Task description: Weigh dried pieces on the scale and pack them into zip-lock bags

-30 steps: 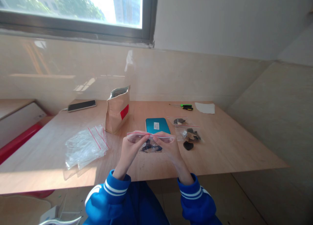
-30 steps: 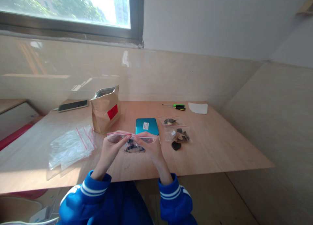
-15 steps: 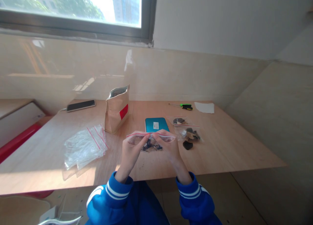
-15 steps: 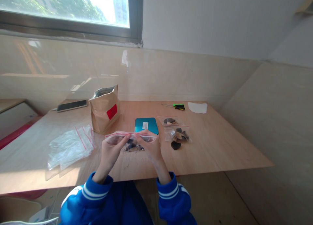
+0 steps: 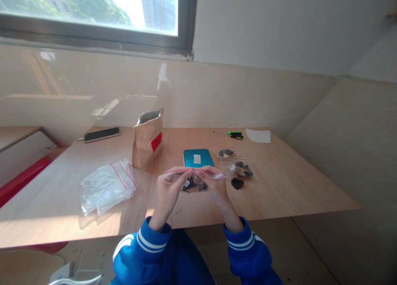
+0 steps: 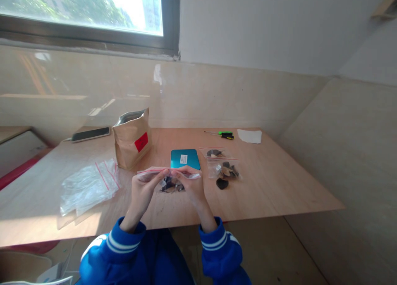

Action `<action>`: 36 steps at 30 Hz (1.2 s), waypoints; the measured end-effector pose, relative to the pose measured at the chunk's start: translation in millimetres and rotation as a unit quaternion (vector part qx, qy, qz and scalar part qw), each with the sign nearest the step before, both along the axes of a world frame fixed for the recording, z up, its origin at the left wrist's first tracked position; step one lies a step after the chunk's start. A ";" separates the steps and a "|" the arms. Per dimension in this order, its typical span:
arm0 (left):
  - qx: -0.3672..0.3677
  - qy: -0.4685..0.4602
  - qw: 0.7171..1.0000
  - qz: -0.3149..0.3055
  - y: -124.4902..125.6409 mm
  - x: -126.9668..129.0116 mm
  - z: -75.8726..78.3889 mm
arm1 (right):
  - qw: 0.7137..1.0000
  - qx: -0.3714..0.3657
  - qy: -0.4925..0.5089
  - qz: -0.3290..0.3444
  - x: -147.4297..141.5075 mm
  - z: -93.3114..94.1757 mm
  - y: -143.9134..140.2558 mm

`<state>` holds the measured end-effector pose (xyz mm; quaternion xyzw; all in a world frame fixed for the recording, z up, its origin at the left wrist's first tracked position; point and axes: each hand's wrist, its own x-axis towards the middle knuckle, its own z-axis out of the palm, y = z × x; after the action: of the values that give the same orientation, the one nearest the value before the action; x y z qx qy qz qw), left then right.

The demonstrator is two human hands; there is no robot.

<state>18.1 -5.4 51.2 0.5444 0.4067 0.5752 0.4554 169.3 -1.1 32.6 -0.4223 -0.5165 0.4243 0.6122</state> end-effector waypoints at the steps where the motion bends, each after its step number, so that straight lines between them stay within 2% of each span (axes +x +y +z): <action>1: -0.010 0.003 1.000 -0.021 1.4 -1.3 0.4 | 1.000 -0.005 -0.003 0.019 5.8 -1.5 0.3; 3: -0.034 0.011 0.996 -0.076 3.8 -3.2 1.1 | 0.998 -0.012 -0.023 0.050 18.0 -4.1 -0.4; 5: -0.053 0.012 0.992 -0.111 4.7 -1.9 2.1 | 0.998 -0.017 -0.047 0.041 27.5 -5.6 -3.2; 9: -0.084 -0.008 0.992 -0.099 3.0 9.0 2.8 | 0.997 -0.038 -0.066 0.024 38.3 -3.1 -8.8; 11: -0.102 0.002 0.987 -0.123 2.5 11.5 0.6 | 0.995 -0.061 -0.072 0.027 50.4 0.4 -5.9; 13: -0.110 0.015 0.984 -0.141 3.1 7.6 -3.4 | 0.993 -0.081 -0.079 -0.021 74.2 3.7 4.6; 16: -0.109 0.026 0.987 -0.118 4.1 -7.3 -8.7 | 0.981 -0.086 -0.113 -0.128 126.1 4.9 34.2; 17: -0.111 0.032 0.987 -0.114 3.8 -12.5 -9.5 | 0.973 -0.086 -0.145 -0.154 143.5 3.8 45.7; 20: -0.119 0.044 0.987 -0.103 -0.2 -23.4 -8.2 | 0.925 -0.091 -0.251 -0.270 179.7 -3.5 72.3; 22: -0.120 0.046 0.988 -0.090 -4.0 -27.2 -6.4 | 0.899 -0.078 -0.275 -0.333 185.7 -11.4 74.9; 25: -0.127 0.051 0.989 -0.061 -8.4 -33.1 -7.4 | 0.843 -0.004 -0.359 -0.400 173.7 -29.0 54.2; 27: -0.138 0.051 0.988 -0.040 -9.4 -38.6 -11.1 | 0.803 0.037 -0.467 -0.368 161.8 -44.0 35.5; 30: -0.148 0.050 0.988 -0.018 -9.5 -46.1 -17.9 | 0.775 0.012 -0.573 -0.268 153.8 -63.1 27.1; 33: -0.150 0.054 0.987 -0.023 -10.0 -50.5 -21.2 | 0.771 -0.032 -0.590 -0.239 160.6 -65.5 52.1; 36: -0.145 0.054 0.987 -0.031 -11.4 -54.3 -20.1 | 0.770 -0.046 -0.594 -0.230 167.1 -50.6 82.5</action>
<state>-36.2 -16.7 31.1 0.5155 0.4926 0.4654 0.5244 336.4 81.5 -18.0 -0.7240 -0.6445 -0.0406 0.2426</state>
